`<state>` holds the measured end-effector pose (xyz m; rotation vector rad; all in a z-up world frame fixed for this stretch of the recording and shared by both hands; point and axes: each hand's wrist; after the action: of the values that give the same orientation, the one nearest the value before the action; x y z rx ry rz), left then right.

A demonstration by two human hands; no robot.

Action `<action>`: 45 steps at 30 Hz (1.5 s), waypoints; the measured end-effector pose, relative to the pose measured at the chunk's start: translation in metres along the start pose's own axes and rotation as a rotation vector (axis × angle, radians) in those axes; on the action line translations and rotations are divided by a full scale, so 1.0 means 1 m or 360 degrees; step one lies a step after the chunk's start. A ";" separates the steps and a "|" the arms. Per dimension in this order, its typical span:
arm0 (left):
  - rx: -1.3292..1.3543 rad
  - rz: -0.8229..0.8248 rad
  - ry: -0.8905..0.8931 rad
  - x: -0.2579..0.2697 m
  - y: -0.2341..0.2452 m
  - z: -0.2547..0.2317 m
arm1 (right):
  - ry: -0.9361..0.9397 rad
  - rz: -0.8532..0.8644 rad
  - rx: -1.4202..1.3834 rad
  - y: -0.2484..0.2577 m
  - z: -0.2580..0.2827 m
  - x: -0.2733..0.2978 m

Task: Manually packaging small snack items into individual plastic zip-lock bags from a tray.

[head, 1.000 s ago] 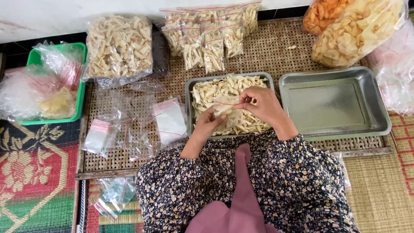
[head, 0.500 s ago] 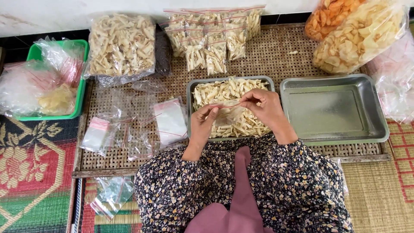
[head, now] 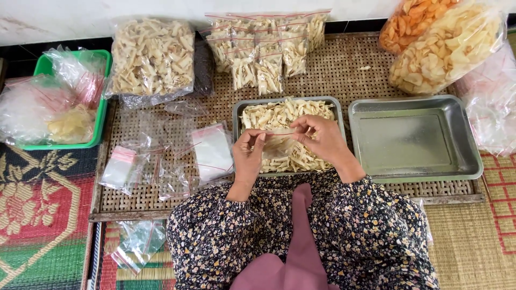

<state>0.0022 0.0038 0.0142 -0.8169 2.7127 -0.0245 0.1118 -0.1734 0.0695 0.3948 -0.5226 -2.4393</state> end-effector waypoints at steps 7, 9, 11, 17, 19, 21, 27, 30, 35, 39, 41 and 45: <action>-0.0136 0.0041 0.0004 -0.001 0.000 0.006 | 0.0127 0.0004 0.0158 -0.002 -0.015 -0.005; -0.0085 0.0002 0.0041 0.000 0.000 0.011 | 0.0204 0.0000 0.0251 -0.002 -0.017 -0.006; -0.0120 0.0026 0.0031 0.000 0.000 0.013 | 0.0081 0.0055 0.0262 0.000 0.011 -0.003; -0.0167 0.0106 0.0088 0.004 -0.008 -0.006 | 0.0234 -0.0016 0.0324 -0.016 -0.026 -0.002; -0.0132 0.0121 0.0116 0.002 -0.006 0.005 | 0.0266 -0.0017 0.0334 -0.016 -0.026 -0.003; -0.0254 0.0111 0.0100 0.002 -0.005 0.020 | 0.0256 0.0040 0.0429 -0.017 -0.027 -0.004; -0.0276 0.0086 0.0066 0.002 -0.006 0.028 | 0.0480 -0.0057 0.0549 -0.031 -0.043 -0.007; -0.0325 0.0150 0.0013 0.003 -0.007 0.037 | 0.0546 -0.0103 0.0591 -0.031 -0.058 -0.007; -0.0378 0.0180 0.0044 0.004 -0.007 0.045 | 0.0564 -0.0122 0.0729 -0.030 -0.063 -0.006; -0.0493 0.0232 0.0010 0.004 -0.006 0.033 | 0.0398 0.0043 0.0652 -0.031 -0.035 -0.004; -0.0556 0.0252 -0.0061 0.005 -0.006 0.027 | 0.0491 -0.0026 0.0688 -0.036 -0.044 -0.004; -0.0681 0.0307 -0.0144 0.007 -0.005 0.022 | 0.0606 -0.0103 0.0924 -0.044 -0.071 -0.004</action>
<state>0.0056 -0.0030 -0.0079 -0.6366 2.7320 0.6374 0.1204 -0.1575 -0.0120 1.1002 -1.0505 -2.1526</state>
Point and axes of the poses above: each hand's wrist, its own x-axis away from the middle knuckle, its own y-axis out of the back of the hand, z = x × y
